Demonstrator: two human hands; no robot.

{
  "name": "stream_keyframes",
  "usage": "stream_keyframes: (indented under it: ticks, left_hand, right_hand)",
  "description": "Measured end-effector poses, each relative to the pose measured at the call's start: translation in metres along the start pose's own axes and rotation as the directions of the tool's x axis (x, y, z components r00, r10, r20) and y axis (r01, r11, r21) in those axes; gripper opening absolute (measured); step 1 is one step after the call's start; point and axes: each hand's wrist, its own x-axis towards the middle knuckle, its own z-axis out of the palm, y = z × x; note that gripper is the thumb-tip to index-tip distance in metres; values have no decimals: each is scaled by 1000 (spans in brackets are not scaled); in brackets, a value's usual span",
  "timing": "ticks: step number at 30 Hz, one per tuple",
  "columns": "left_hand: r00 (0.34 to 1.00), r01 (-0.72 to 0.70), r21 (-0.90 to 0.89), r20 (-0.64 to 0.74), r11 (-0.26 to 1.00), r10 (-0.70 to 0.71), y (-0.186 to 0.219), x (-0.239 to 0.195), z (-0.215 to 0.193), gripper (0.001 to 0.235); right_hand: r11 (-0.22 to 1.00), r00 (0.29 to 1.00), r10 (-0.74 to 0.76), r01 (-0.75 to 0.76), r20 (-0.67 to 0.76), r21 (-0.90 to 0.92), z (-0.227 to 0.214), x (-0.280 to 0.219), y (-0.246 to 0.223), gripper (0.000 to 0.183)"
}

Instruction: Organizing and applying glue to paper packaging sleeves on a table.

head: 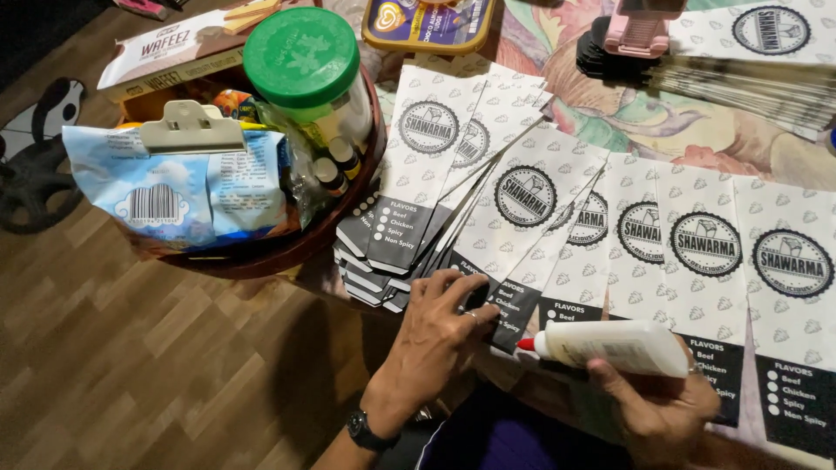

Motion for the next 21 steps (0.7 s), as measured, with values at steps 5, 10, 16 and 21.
stream_keyframes:
  ticks: [5,10,16,21]
  left_hand:
    - [1000,-7,8,31,1000,7,2,3,9,28]
    - [997,16,-5,76,1000,-15,-4,-1,7,34]
    - [973,27,-18,230,999,-22,-7,0,-2,59]
    - [978,20,-64,209,998,-7,-10,0,-2,65]
  right_hand:
    - [999,999,38,-38,-31,4,-6,5,0,44]
    - [994,999,-16,11,-41,-109,-8,5,13,55]
    - [956,991,-57,90,125,-281,3,5,-1,46]
    - [954,973,-82,140,218,-266,20,5,6,43]
